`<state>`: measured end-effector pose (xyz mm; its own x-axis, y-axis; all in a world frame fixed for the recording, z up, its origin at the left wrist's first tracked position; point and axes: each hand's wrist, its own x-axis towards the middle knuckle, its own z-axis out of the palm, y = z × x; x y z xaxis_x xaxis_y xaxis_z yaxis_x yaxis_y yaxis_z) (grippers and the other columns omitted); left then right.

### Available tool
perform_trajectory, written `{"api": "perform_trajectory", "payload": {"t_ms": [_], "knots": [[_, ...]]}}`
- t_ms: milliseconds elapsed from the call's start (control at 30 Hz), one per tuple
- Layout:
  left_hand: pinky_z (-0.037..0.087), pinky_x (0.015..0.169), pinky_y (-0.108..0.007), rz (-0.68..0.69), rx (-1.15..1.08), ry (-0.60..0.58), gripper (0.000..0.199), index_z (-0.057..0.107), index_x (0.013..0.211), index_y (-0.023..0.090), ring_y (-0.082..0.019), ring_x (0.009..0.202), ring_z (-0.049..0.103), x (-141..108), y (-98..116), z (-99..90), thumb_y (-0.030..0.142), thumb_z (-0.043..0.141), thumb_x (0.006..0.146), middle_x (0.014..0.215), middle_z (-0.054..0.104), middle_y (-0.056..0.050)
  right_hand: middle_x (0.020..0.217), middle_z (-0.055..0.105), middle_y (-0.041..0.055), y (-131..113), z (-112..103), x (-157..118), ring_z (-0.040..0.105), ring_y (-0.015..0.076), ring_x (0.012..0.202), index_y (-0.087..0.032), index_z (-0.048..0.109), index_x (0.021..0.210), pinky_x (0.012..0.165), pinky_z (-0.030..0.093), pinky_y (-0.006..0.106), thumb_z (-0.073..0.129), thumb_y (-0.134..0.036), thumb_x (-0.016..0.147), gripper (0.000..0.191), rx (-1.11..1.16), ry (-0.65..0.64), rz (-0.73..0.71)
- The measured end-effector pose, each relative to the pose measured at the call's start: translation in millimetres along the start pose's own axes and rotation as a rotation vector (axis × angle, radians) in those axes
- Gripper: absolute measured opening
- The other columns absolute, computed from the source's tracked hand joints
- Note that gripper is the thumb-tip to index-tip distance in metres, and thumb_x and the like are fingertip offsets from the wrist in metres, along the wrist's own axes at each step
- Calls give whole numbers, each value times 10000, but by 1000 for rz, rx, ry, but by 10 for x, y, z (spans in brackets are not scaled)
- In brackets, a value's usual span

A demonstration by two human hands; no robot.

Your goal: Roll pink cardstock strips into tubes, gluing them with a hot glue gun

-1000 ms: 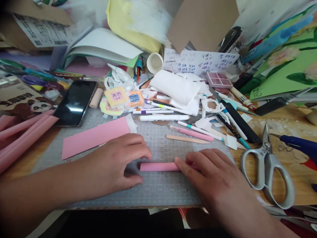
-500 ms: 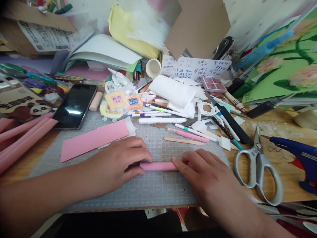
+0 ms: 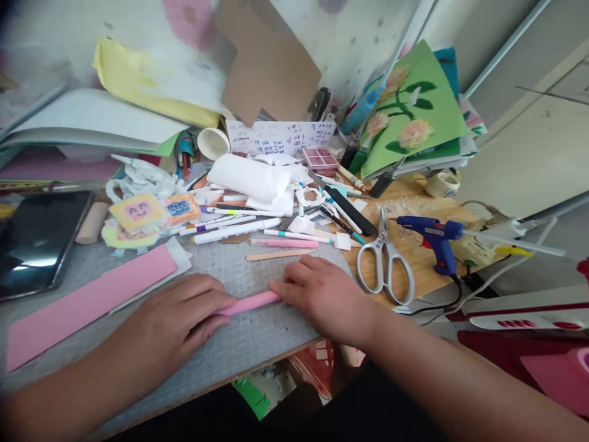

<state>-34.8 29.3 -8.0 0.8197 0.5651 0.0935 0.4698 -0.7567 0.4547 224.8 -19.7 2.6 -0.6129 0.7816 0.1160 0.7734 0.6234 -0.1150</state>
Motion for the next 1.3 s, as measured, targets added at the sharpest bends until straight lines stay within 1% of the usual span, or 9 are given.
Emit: {"api": "perform_trajectory", "payload": {"t_ms": [233, 400, 600, 733, 800, 900, 1033, 1200, 1300], "knots": [[420, 720, -300, -62, -32, -37, 163, 640, 977, 234, -181, 842, 546, 15, -7, -33, 217, 488, 923, 921, 578, -28, 954, 610, 79, 136, 47, -125, 491, 208, 887, -206, 599, 1230, 763, 432, 355, 417, -281, 989, 311, -46, 9, 39], [433, 735, -291, -104, -40, -60, 168, 652, 951, 227, -180, 857, 566, 51, 23, -81, 222, 489, 910, 920, 602, -28, 973, 615, 96, 197, 12, -192, 506, 223, 907, -192, 630, 1184, 763, 445, 367, 431, -309, 980, 308, -76, 25, 68], [443, 699, -277, -140, -52, -31, 173, 661, 902, 226, -178, 809, 578, 58, 65, -110, 279, 497, 899, 885, 612, -24, 1072, 623, 115, 290, -102, -375, 547, 207, 976, -171, 657, 1112, 857, 465, 377, 447, -171, 945, 269, -48, 81, 98], [452, 693, -270, -174, -60, -46, 176, 667, 886, 225, -172, 790, 582, 68, 113, -143, 293, 504, 889, 885, 610, -21, 1137, 616, 136, 241, -134, -378, 553, 216, 1039, -141, 621, 1169, 902, 465, 368, 555, -262, 909, 294, 7, 136, 121], [455, 699, -267, -189, -20, -65, 182, 659, 879, 220, -166, 784, 581, 75, 155, -168, 286, 490, 889, 885, 603, -19, 1104, 631, 118, 205, -104, -315, 561, 218, 1021, -158, 644, 1119, 890, 468, 361, 606, -300, 881, 279, 26, 129, 95], [439, 666, -276, -201, 77, -73, 202, 639, 860, 204, -173, 745, 566, 106, 252, -194, 265, 449, 892, 845, 582, -22, 987, 645, 84, 194, -28, -213, 579, 209, 947, -157, 670, 955, 859, 468, 378, 580, -266, 896, 154, 36, 120, 66], [402, 724, -346, -186, 183, -37, 167, 619, 786, 189, -239, 822, 541, 214, 446, -169, 183, 463, 845, 826, 563, -54, 905, 624, 26, 214, 9, -156, 589, 180, 894, -144, 622, 858, 830, 474, 391, 574, -229, 896, 104, 74, 145, 61], [401, 766, -378, -149, 125, 16, 124, 594, 830, 190, -257, 858, 536, 311, 671, -120, 171, 474, 854, 857, 588, -64, 791, 603, 34, 59, -228, -152, 560, 179, 805, -153, 608, 758, 728, 458, 321, 629, -121, 745, 40, 242, 324, 54], [430, 740, -335, -145, 21, 77, 199, 537, 837, 195, -213, 832, 549, 230, 759, -127, 262, 388, 950, 869, 595, -51, 759, 596, 33, -148, -420, -148, 547, 162, 754, -166, 604, 765, 702, 453, 300, 624, -173, 765, 22, 410, 498, 53]]}}
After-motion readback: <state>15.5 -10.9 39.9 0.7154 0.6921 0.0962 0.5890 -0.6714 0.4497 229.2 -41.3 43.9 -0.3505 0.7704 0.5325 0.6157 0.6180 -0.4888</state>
